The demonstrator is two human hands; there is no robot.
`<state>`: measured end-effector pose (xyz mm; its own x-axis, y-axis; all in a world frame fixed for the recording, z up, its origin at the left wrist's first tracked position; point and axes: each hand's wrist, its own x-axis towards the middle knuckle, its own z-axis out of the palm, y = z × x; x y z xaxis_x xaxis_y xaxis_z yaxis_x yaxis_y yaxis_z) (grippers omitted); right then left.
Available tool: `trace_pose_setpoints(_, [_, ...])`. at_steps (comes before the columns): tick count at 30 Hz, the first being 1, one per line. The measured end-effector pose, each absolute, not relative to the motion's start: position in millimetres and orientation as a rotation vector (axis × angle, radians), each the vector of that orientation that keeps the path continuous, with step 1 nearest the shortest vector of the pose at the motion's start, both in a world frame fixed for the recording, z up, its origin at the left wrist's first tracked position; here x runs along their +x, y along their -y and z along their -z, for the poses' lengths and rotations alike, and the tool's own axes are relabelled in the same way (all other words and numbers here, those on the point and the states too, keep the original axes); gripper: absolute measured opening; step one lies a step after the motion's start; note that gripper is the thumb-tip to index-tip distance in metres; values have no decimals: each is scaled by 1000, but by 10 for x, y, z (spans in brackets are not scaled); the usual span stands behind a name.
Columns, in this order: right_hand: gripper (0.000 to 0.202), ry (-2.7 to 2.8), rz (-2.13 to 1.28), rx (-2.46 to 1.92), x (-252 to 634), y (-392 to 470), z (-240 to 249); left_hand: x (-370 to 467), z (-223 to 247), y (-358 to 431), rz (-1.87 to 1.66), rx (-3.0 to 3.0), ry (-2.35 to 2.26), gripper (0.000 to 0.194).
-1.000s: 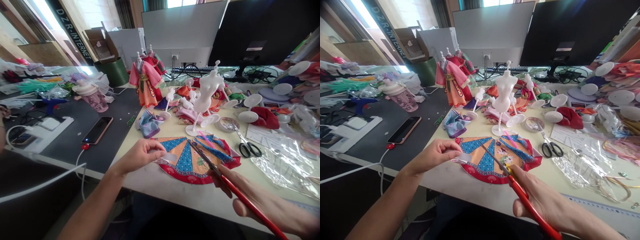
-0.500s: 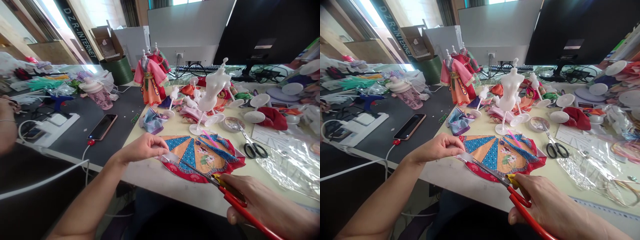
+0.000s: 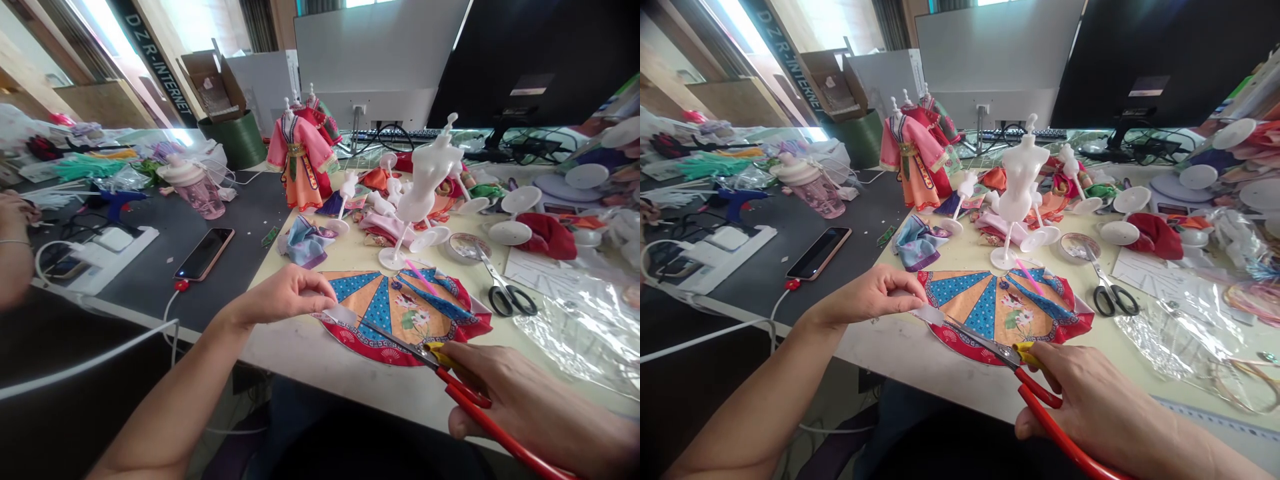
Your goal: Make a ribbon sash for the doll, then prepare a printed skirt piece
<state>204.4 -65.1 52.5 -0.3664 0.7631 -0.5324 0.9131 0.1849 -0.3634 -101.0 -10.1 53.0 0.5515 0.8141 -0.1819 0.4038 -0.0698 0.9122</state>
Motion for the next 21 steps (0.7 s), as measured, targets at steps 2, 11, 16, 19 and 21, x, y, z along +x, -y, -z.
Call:
trace_pose_setpoints(2, [28, -2248, 961, 1608, 2033, 654, -517, -997, -528, 106, -466, 1684, -1031, 18])
trace_pose_setpoints(11, [31, -2306, 929, 1622, 2004, 658, -490, -952, -495, 124, -442, 1736, -1023, 17])
trace_pose_setpoints(16, [30, -2332, 934, 1618, 1994, 659, -481, -923, -490, 126, -416, 1773, -1022, 20])
trace_pose_setpoints(19, [30, -2323, 934, 1620, 1991, 657, -474, -914, -497, 129, -398, 1785, -1023, 22])
trace_pose_setpoints(21, [31, -2322, 935, 1612, 1990, 659, -476, -911, -500, 133, -391, 1783, -1027, 22])
